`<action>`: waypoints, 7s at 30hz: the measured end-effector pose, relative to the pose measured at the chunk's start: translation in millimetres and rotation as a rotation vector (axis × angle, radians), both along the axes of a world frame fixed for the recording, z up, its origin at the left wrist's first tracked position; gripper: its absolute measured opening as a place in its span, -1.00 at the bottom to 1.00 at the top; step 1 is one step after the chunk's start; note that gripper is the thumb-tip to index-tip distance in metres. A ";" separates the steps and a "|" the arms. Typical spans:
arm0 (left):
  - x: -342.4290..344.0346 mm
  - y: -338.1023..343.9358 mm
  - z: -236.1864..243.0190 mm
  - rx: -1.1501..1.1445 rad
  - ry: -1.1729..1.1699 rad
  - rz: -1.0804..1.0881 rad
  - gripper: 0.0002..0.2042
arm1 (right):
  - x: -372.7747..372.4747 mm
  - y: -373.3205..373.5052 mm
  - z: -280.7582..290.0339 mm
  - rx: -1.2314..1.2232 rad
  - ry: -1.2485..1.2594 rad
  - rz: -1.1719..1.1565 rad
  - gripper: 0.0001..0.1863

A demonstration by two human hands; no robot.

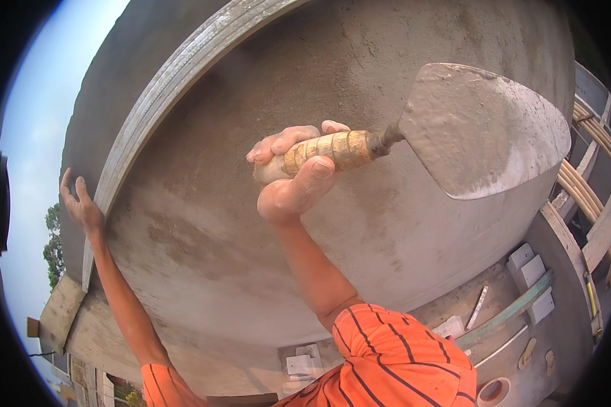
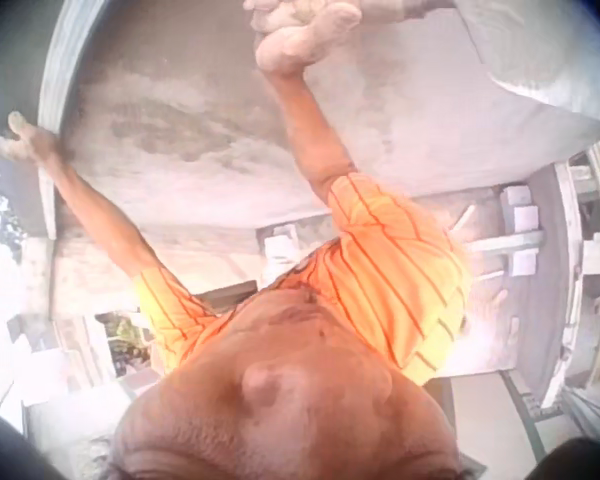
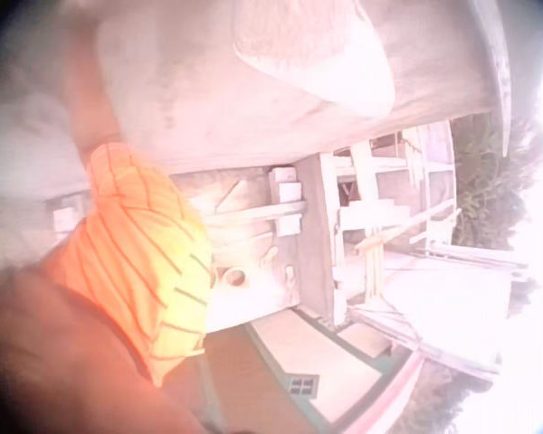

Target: The person uses a trowel to apply and smooth cement plaster onto a curved concrete wall. They work along the upper edge of the wall, spreading the material and refining the surface with the tool.

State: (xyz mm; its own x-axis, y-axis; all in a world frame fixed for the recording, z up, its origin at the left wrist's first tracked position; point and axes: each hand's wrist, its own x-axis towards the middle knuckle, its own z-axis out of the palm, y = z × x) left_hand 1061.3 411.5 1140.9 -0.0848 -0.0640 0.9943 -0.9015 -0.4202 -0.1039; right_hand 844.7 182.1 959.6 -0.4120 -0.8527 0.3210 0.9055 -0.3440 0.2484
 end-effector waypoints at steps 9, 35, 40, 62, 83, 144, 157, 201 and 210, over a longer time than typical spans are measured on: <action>-0.1 5.6 3.3 0.015 0.029 0.007 -0.64 | 4.5 -1.5 17.4 -0.082 0.138 0.164 -0.43; -45.3 -23.9 -16.8 -0.012 -0.016 -0.063 -0.65 | -16.1 -19.5 25.1 0.023 -0.074 0.139 -0.47; -39.7 -20.9 -13.7 -0.016 0.004 -0.058 -0.65 | -24.3 -15.9 10.8 -0.109 0.126 0.355 -0.54; -8.3 -5.1 -3.0 -0.053 0.021 -0.023 -0.66 | -25.8 -29.7 12.2 -0.032 0.098 0.326 -0.53; -2.6 1.1 -1.7 -0.071 0.029 -0.015 -0.65 | -14.5 -27.3 14.2 -0.105 0.134 0.344 -0.55; -30.6 -43.7 -39.4 -0.034 0.022 -0.026 -0.67 | 39.5 25.7 -11.5 -0.183 0.165 0.556 -0.48; -34.5 -41.8 -42.6 -0.029 0.057 -0.050 -0.65 | 37.1 17.5 -2.8 -0.083 -0.165 0.417 -0.52; -181.1 299.1 -828.9 0.278 2.393 0.491 -0.60 | -112.1 -133.4 -62.6 -0.165 0.494 0.097 -0.86; -210.6 355.1 -874.9 0.490 2.481 0.569 -0.60 | 9.6 53.6 -28.0 -0.381 0.609 0.288 -0.55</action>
